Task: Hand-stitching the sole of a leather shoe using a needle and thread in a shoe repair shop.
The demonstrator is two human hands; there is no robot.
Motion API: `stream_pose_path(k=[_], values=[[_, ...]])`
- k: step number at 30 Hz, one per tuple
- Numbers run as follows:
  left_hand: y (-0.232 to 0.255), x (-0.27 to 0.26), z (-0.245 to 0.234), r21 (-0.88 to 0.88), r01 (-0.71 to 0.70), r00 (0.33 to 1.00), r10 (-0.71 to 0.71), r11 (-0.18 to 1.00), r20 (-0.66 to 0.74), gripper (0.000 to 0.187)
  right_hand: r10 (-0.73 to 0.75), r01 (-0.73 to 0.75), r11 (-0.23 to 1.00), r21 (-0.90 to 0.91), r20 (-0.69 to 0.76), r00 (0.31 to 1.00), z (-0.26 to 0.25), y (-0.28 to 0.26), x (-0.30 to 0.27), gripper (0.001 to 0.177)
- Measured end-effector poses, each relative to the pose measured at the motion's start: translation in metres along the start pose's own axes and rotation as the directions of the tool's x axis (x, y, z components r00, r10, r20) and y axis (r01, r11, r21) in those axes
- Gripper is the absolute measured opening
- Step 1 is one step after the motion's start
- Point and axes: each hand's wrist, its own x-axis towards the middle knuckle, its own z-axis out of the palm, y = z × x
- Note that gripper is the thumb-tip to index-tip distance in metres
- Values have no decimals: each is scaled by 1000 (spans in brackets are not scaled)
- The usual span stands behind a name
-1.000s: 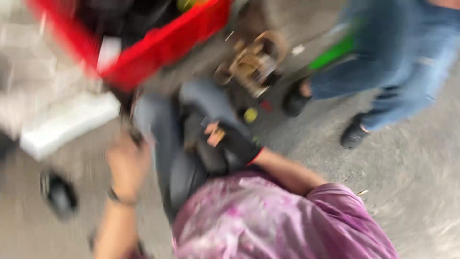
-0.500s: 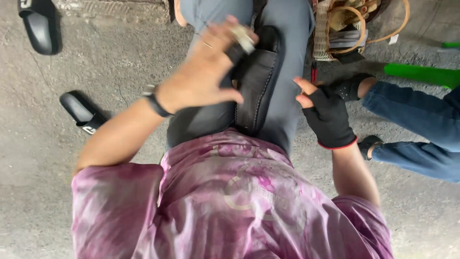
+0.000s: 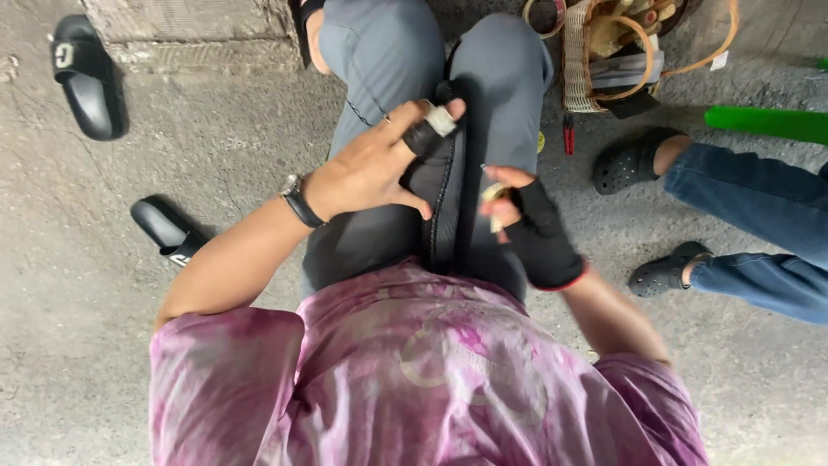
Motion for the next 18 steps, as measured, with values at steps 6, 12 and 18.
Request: stream_pose_path(k=[6, 12, 18], values=[[-1, -12, -14, -154, 69, 996, -60, 986, 61, 116, -217, 224, 891, 395, -63, 974, 67, 43, 0, 27], [7, -21, -13, -122, 62, 994, -51, 991, 93, 119, -257, 228, 772, 593, -37, 966, 78, 34, 6, 23], [6, -18, -24, -159, 116, 984, -92, 980, 155, 126, -293, 228, 798, 557, 28, 956, 76, 77, -4, 30]])
